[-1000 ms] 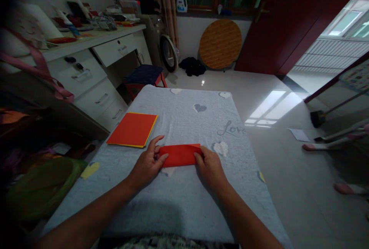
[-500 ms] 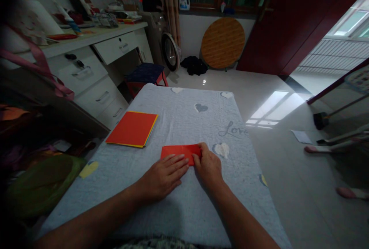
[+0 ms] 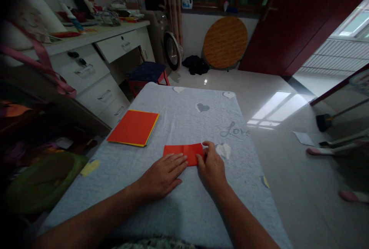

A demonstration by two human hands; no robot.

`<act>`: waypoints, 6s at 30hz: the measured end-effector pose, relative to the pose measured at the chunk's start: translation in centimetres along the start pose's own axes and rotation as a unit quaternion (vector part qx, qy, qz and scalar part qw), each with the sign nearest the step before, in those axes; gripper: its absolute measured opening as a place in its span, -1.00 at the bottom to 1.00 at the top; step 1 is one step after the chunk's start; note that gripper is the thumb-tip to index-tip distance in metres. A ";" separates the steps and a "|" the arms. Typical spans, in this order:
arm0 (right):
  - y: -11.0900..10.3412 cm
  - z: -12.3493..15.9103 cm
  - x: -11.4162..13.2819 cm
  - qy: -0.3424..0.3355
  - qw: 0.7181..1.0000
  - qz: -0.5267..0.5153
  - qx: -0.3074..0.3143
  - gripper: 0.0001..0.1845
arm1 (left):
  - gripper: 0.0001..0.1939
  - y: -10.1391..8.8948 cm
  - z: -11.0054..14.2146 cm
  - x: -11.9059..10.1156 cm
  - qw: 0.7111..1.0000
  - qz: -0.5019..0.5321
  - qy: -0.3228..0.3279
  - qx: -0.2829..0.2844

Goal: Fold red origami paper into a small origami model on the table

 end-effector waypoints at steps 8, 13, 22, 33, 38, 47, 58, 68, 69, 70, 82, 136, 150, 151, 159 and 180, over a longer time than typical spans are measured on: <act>0.5 -0.2 -0.1 0.011 1.000 0.013 0.011 -0.61 | -0.49 -0.2 -0.2 -0.2 1.000 -0.001 -0.008 0.008; 0.3 -0.2 -0.5 0.019 1.000 -0.008 0.003 -0.62 | -0.44 0.0 -0.2 0.2 1.000 0.007 -0.020 0.015; 0.0 0.1 -0.3 0.018 0.999 0.018 -0.020 -0.69 | -0.47 -0.1 -0.3 0.6 0.999 0.000 -0.049 0.012; -0.1 0.1 0.1 0.017 0.993 0.112 -0.019 -0.86 | -0.33 0.4 -0.2 0.8 0.999 -0.014 -0.047 0.016; 0.0 0.0 0.4 0.010 0.992 0.124 -0.014 -0.85 | -0.34 0.5 -0.3 0.8 0.998 -0.014 -0.050 0.028; 0.1 0.3 1.2 -0.075 0.992 0.098 0.028 -0.84 | -0.36 0.8 -0.3 1.1 0.997 -0.012 -0.055 0.048; 0.1 1.1 1.3 -0.107 0.989 0.101 0.026 -0.75 | -0.37 1.1 -0.4 1.2 0.996 -0.033 -0.058 0.067; 0.3 0.9 0.8 -0.093 0.991 0.086 0.031 -0.75 | -0.38 0.9 -0.3 1.2 0.996 -0.023 -0.059 0.061; 0.2 0.9 0.8 -0.094 0.991 0.088 0.030 -0.76 | -0.38 0.9 -0.3 1.1 0.996 -0.023 -0.058 0.060; 0.2 0.9 0.9 -0.095 0.991 0.090 0.028 -0.76 | -0.39 0.8 -0.4 1.1 0.997 -0.022 -0.057 0.056; 0.3 0.8 0.7 -0.093 0.992 0.085 0.024 -0.74 | -0.39 0.9 -0.3 1.0 0.998 -0.020 -0.046 0.040; 4.6 4.8 5.8 -0.285 0.919 0.218 0.165 -0.34 | -0.05 -0.1 2.6 3.4 0.986 -0.008 -0.157 0.061; 5.7 5.5 6.4 -0.265 0.908 0.224 0.234 -0.14 | -0.27 -0.7 4.5 0.8 0.993 -0.084 -0.075 0.023; 5.7 5.6 6.4 -0.269 0.907 0.222 0.235 -0.13 | -0.27 -0.7 4.8 0.9 0.993 -0.086 -0.080 0.021; 4.8 5.5 6.1 -0.295 0.909 0.208 0.209 -0.19 | -0.38 -1.4 5.5 0.9 0.990 -0.094 -0.105 -0.003; -2.5 5.7 -1.8 -0.245 0.921 0.271 0.132 -0.34 | -0.53 -2.1 6.5 0.5 0.984 -0.127 -0.101 -0.070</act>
Point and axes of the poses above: each hand's wrist, its own z-axis away from the middle knuckle, its own y-axis out of the palm, x = y × z, the point moved 10 cm from there along -z, towards the middle knuckle
